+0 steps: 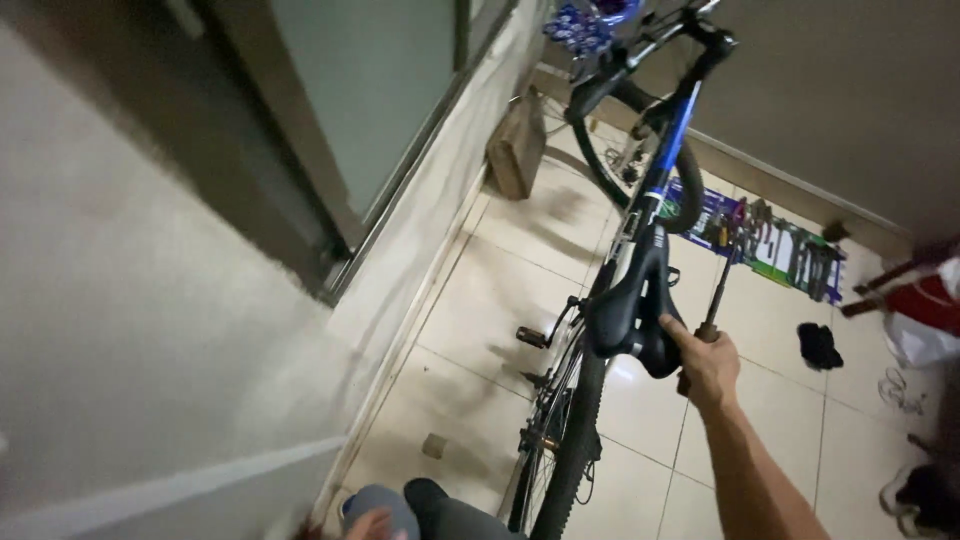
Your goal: The person uses a screwdriver to tighten bolts on the handlebar stem of a bicycle. They then reposition the bicycle upright and continue to tighten the handlebar stem bolts with the screwdriver.
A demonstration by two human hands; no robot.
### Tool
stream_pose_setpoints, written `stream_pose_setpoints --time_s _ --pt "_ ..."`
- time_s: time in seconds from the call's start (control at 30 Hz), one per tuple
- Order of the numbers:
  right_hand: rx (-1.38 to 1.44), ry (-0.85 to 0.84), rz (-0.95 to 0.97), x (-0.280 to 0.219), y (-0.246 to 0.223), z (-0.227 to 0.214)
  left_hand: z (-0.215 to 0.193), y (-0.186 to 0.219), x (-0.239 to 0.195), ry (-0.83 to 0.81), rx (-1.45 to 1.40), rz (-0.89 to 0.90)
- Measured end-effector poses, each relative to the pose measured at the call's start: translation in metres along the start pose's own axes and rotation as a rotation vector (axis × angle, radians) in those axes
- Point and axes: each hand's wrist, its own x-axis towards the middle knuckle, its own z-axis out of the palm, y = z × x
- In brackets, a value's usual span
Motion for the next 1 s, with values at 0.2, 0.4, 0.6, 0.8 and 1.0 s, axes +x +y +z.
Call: stream_pose_setpoints --time_s 0.2,0.4,0.6,0.8,1.0 --pt "0.11 0.21 0.084 0.004 0.009 0.018 0.013 0.27 -0.12 -0.237 0.604 -0.047" --pt "0.076 0.177 0.041 -0.001 0.001 0.017 0.055 0.359 -0.084 -0.364 0.856 0.415" --pt "0.056 0.283 0.199 -0.003 -0.009 0.026 0.086 0.475 -0.074 -0.477 0.978 0.697" --pt "0.087 0.304 0.365 -0.002 -0.022 0.025 0.119 0.583 -0.099 -0.437 0.996 0.694" --pt "-0.005 0.258 0.339 0.04 0.069 0.025 0.171 0.667 -0.034 -0.194 0.913 0.832"
